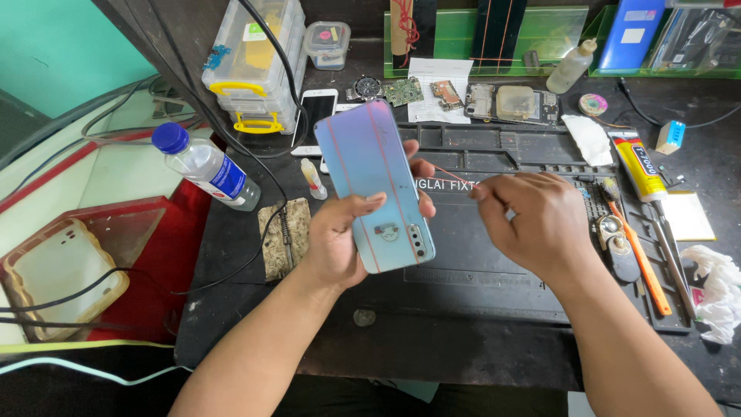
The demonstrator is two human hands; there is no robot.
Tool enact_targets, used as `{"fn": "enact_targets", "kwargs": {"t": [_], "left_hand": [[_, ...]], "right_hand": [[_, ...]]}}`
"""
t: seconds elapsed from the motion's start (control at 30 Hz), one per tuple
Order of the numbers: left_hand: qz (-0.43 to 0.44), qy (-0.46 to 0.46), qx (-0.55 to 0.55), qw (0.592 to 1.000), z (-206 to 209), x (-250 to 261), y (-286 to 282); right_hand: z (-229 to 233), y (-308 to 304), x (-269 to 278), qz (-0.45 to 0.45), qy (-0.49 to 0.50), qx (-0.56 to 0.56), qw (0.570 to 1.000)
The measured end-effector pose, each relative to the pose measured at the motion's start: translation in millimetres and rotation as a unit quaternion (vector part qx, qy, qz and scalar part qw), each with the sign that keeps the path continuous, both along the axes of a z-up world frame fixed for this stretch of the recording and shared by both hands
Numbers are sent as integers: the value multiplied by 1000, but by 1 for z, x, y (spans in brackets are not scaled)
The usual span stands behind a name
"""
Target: The person cleans the inside of a disassembled smartphone frame with a brush. They then apply glue from a tube along the edges of the frame. Finally, they attach the back cover and secure the phone by wrapping a rubber band around it.
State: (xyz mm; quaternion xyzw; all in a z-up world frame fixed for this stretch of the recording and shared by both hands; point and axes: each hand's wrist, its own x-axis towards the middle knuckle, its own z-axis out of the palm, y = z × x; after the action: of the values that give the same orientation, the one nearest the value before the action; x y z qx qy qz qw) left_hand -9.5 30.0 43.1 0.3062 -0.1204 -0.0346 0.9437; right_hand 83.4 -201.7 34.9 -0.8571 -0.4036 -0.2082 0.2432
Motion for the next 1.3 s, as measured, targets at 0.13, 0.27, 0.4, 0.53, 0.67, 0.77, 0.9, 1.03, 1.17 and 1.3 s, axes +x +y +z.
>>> {"fn": "enact_targets", "kwargs": {"t": [0.13, 0.27, 0.4, 0.53, 0.67, 0.77, 0.9, 1.03, 1.17, 1.3], "left_hand": [[-43, -23, 70, 996, -10, -1, -10], [-103, 14, 121, 987, -13, -3, -18], [-111, 111, 174, 972, -35, 1, -14], [-79, 69, 145, 984, -23, 5, -17], [-45, 44, 115, 991, -10, 8, -20], [-74, 56, 91, 991, -20, 7, -8], [-74, 100, 111, 986, -34, 6, 1], [-145, 105, 51, 983, -24, 9, 1], [-219, 67, 45, 972, -18, 7, 4], [-265, 35, 65, 962, -31, 5, 7]], "right_hand": [[0, -2, -5, -92, -45, 18, 995], [16, 14, -16, -54, 410, 275, 868], [-16, 11, -8, 69, 670, 462, 576], [-18, 9, -12, 88, 687, 498, 522], [-22, -3, -11, 249, 658, 489, 516], [-24, -16, -2, 326, 626, 489, 513], [-30, -20, 3, 207, 522, 422, 711], [-19, -13, 0, 90, 457, 381, 799], [-4, -9, -2, 62, 474, 367, 798], [5, -11, -6, 64, 494, 267, 825]]}}
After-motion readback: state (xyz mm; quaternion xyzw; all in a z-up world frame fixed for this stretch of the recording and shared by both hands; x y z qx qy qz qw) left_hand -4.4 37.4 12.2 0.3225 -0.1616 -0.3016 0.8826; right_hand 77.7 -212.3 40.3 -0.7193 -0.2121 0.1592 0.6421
